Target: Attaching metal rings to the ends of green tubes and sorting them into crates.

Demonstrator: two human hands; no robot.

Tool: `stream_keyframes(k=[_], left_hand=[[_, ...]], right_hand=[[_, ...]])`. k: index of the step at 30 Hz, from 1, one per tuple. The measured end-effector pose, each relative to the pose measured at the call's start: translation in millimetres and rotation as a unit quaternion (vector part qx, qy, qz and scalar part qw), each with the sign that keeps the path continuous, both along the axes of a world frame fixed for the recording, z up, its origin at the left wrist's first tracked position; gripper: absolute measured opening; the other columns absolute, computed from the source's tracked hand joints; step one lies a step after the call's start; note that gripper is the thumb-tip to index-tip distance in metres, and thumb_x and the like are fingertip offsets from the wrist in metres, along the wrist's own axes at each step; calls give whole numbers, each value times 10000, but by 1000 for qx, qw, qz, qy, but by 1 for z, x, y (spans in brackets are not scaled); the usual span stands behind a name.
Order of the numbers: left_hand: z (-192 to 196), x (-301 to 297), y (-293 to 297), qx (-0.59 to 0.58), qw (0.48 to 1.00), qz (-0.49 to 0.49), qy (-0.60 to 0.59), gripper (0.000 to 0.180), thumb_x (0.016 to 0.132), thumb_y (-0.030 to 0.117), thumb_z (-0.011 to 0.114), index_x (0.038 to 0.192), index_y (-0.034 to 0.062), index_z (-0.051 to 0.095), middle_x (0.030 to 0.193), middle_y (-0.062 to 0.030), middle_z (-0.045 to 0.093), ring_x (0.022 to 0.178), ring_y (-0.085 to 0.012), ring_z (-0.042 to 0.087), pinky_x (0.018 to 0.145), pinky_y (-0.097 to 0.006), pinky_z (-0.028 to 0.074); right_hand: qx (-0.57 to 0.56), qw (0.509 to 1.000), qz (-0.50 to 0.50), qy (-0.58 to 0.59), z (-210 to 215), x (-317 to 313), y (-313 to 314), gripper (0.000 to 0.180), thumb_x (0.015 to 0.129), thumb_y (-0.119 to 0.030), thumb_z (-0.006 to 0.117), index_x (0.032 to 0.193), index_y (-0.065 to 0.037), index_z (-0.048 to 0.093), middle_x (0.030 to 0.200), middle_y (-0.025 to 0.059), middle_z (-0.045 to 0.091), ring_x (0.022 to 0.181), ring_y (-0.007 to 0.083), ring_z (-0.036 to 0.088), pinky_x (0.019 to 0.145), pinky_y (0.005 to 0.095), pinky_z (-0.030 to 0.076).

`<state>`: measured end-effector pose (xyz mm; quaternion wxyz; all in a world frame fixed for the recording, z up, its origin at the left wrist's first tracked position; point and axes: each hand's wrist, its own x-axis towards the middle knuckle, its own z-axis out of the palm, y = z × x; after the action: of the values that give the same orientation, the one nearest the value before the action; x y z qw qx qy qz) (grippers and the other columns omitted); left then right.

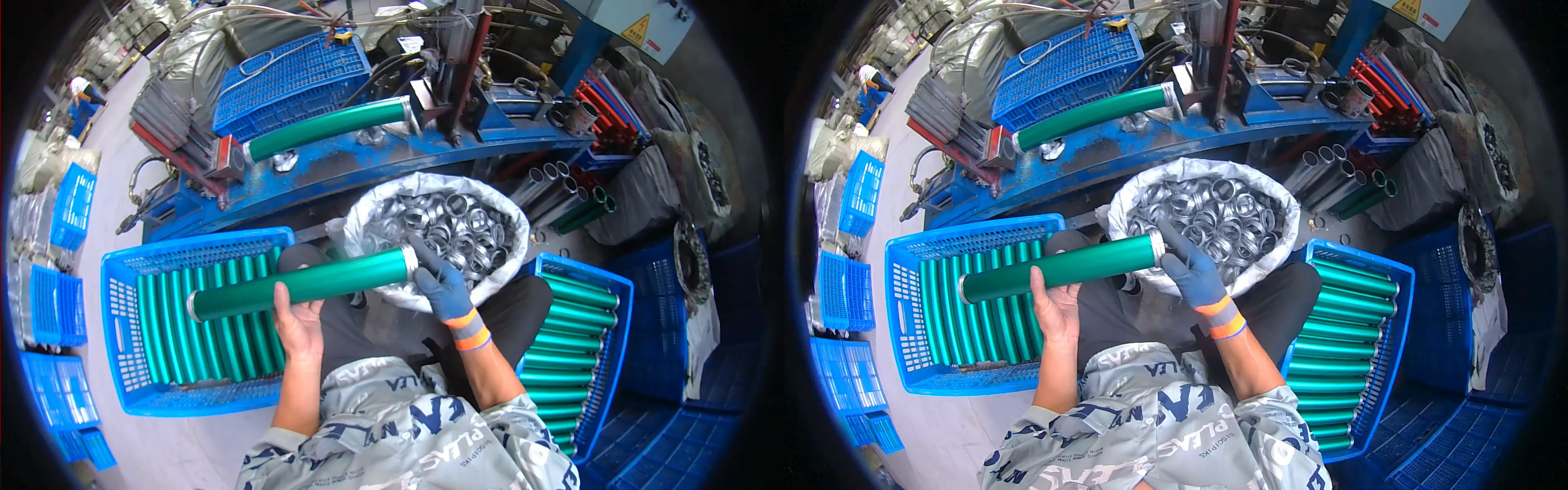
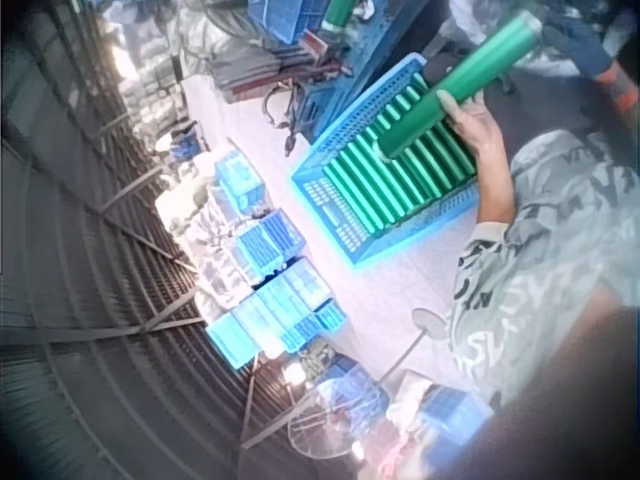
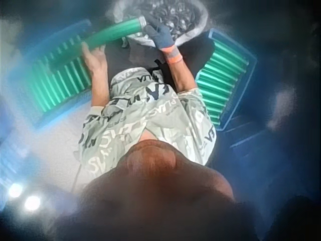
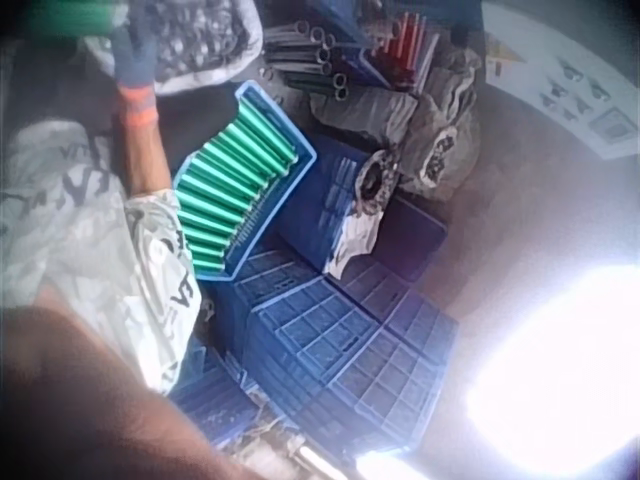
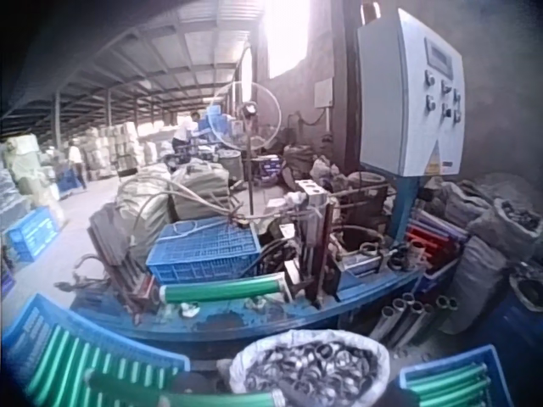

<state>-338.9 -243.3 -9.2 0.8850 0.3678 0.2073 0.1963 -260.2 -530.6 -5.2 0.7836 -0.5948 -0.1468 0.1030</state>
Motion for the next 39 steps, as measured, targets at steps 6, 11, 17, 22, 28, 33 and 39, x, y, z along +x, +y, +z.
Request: stream_keyframes(k=[6,11,17,22,28,33,39], left_hand=[[-4,6,-10,26,1000,8,-11,512,1110,384,746,1498,80,607,1510,-224,683,1377,-348,697,1056,-522,663],[14,10,-4,67,996,-2,-57,506,1134,445,691,1468,67,655,1522,-195,688,1321,-295,734,1086,-476,649],[9,11,4,56,994,-37,-83,532,1127,437,703,1504,67,637,1542,-190,679,1352,-290,720,1106,-471,640],[8,10,5,47,995,-42,-75,555,1118,440,717,1520,68,625,1541,-188,681,1357,-294,718,1112,-481,637],[1,10,3,35,996,-55,-59,576,1108,448,728,1517,56,627,1533,-183,685,1367,-298,714,1140,-495,624],[-10,12,2,-24,997,-55,-47,494,1122,398,710,1495,78,652,1549,-171,676,1355,-306,717,1088,-493,648],[-7,15,-10,15,997,-45,-55,494,1137,373,688,1520,64,634,1532,-168,689,1365,-315,712,1119,-505,635]], right_hand=[[-32,999,14,18,6,14,-9,627,1116,-95,639,1709,31,478,1597,128,648,1416,162,595,1218,323,453],[73,997,37,6,14,22,7,836,1082,-87,636,1806,18,232,1686,148,523,1456,206,563,1246,350,424],[5,998,-24,-58,19,14,38,921,1108,-186,683,1812,43,135,1819,229,333,1663,286,348,1357,399,267],[-45,993,-52,-97,17,13,39,893,1137,-203,649,1800,73,119,1884,235,203,1743,302,199,1391,406,195],[52,998,-27,13,20,10,38,872,1136,-175,638,1808,53,131,1892,203,190,1743,295,195,1390,403,196],[-8,998,-55,-35,23,12,40,825,1142,-162,609,1801,58,164,1879,227,226,1740,308,217,1390,396,201],[-37,995,-86,-41,25,17,36,804,1133,-178,618,1785,73,220,1853,260,285,1727,330,264,1389,400,214]])
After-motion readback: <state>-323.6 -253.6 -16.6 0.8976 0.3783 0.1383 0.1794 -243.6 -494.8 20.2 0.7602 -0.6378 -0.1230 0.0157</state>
